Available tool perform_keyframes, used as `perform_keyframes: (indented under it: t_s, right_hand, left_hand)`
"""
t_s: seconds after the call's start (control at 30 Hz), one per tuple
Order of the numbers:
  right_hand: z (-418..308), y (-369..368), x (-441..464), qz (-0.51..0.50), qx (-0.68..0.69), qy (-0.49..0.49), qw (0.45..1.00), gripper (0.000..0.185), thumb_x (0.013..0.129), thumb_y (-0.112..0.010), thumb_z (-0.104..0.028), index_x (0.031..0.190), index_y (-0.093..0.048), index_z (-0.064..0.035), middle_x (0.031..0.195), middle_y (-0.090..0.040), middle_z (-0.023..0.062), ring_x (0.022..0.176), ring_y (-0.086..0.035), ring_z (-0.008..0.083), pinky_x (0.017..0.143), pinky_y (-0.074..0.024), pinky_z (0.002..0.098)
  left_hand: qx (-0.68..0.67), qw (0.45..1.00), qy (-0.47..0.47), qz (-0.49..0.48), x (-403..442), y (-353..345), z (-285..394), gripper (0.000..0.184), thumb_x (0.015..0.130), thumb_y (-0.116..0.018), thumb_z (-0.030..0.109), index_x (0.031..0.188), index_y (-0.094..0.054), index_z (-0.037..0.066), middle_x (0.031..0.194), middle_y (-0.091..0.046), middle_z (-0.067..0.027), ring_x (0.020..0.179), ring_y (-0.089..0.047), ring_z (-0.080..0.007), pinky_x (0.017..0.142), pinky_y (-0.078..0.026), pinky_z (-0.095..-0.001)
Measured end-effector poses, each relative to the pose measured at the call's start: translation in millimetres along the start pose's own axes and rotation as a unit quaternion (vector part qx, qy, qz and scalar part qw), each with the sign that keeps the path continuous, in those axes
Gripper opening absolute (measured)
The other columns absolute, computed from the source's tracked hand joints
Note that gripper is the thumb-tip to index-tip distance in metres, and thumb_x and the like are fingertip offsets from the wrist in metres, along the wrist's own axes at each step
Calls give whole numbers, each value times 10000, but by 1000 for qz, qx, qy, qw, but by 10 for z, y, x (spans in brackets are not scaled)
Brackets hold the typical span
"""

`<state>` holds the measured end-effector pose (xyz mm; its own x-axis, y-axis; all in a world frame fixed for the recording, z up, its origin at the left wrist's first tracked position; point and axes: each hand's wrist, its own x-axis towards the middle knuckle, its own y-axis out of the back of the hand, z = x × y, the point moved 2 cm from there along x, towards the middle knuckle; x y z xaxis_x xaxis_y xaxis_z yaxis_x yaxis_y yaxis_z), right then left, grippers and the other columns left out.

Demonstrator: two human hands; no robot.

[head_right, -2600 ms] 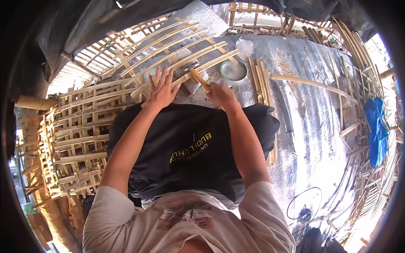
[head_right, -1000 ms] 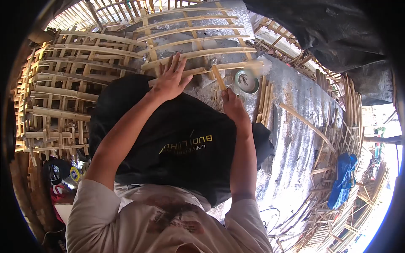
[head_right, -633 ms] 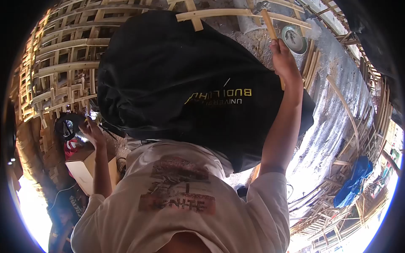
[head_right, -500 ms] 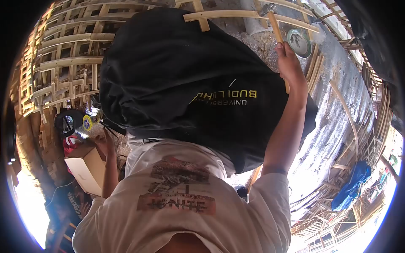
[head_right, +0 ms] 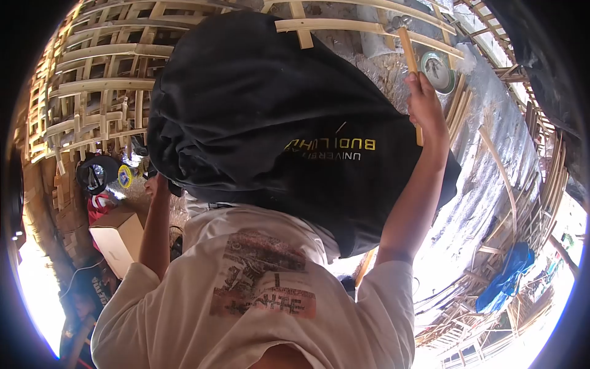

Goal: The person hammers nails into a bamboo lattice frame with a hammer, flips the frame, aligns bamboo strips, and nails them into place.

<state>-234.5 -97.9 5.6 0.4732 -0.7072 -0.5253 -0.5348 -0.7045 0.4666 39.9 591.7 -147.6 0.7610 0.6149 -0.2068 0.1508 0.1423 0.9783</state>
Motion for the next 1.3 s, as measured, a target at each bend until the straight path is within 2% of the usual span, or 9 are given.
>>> perform_keyframes:
  t_s: [0.1, 0.23, 0.37, 0.47, 0.67, 0.97, 1.07, 1.2, 1.3]
  right_hand:
    - [5, 20, -12, -12, 15, -13, 1000, 304, 1087, -431, -422, 1096, -563, -149, 614, -280, -78, 458, -266, 21, 396, -235, 217]
    - [29, 51, 6, -24, 11, -3, 1000, 370, 1067, -452, -448, 1134, -569, -104, 630, -359, -47, 488, -334, 37, 430, -310, 228]
    - [19, 51, -15, -30, 22, -10, 999, 351, 1071, -449, -440, 1136, -565, -115, 637, -363, -51, 488, -326, 32, 428, -303, 225]
    - [21, 60, -13, -38, 25, -10, 999, 344, 1071, -452, -441, 1136, -563, -123, 639, -360, -57, 483, -320, 29, 424, -297, 223]
    - [18, 46, -11, -35, 29, -5, 999, 342, 1060, -474, -453, 1126, -563, -129, 635, -336, -66, 478, -306, 23, 420, -284, 217]
    - [24, 51, -17, -34, 39, -8, 999, 335, 1051, -491, -450, 1139, -572, -137, 644, -333, -72, 482, -300, 17, 425, -280, 209]
    - [11, 48, -20, -33, 47, -10, 998, 335, 1050, -494, -450, 1141, -573, -138, 645, -333, -73, 482, -301, 18, 426, -278, 207]
    - [9, 33, -15, -25, 53, -27, 998, 297, 1075, -475, -417, 1155, -569, -147, 627, -263, -86, 475, -248, 22, 426, -242, 209]
    - [53, 64, 12, -35, 51, -14, 998, 329, 1059, -486, -439, 1144, -573, -133, 644, -338, -69, 485, -307, 21, 434, -286, 211]
  left_hand:
    - [20, 998, 21, 50, 80, -96, -18, 1258, 625, -713, 846, 1279, -452, -196, 1327, -526, -301, 1227, -558, -391, 1035, -467, -463]
    - [35, 995, 32, 86, 196, -139, -77, 1294, 582, -726, 869, 1264, -454, -196, 1336, -508, -305, 1244, -544, -407, 1038, -468, -475]
    - [23, 996, -52, 73, 183, -91, -197, 1273, 572, -742, 861, 1230, -446, -188, 1284, -512, -309, 1237, -527, -461, 1034, -469, -508]
    - [57, 995, -76, 28, -34, 67, -61, 1017, 713, -786, 639, 1256, -445, -150, 1283, -529, -292, 1284, -483, -438, 1077, -416, -509]
    - [34, 998, -18, 54, -28, 32, -38, 1010, 717, -801, 603, 1297, -414, -129, 1330, -476, -303, 1282, -457, -449, 1090, -387, -531]
    - [-10, 998, -39, 42, -290, 147, 17, 1054, 709, -793, 642, 1299, -365, -120, 1370, -400, -322, 1336, -383, -480, 1113, -344, -560]
    - [30, 998, -44, 23, -267, 113, -53, 1269, 618, -767, 799, 1392, -307, -95, 1420, -363, -262, 1377, -370, -464, 1076, -377, -640]
    - [15, 999, -29, 36, -182, 17, -106, 1247, 618, -759, 806, 1400, -319, -60, 1429, -363, -231, 1389, -353, -447, 1066, -364, -667]
    - [9, 999, -14, 39, -187, 6, -65, 1253, 613, -756, 813, 1385, -324, -74, 1420, -367, -238, 1380, -358, -450, 1069, -367, -648]
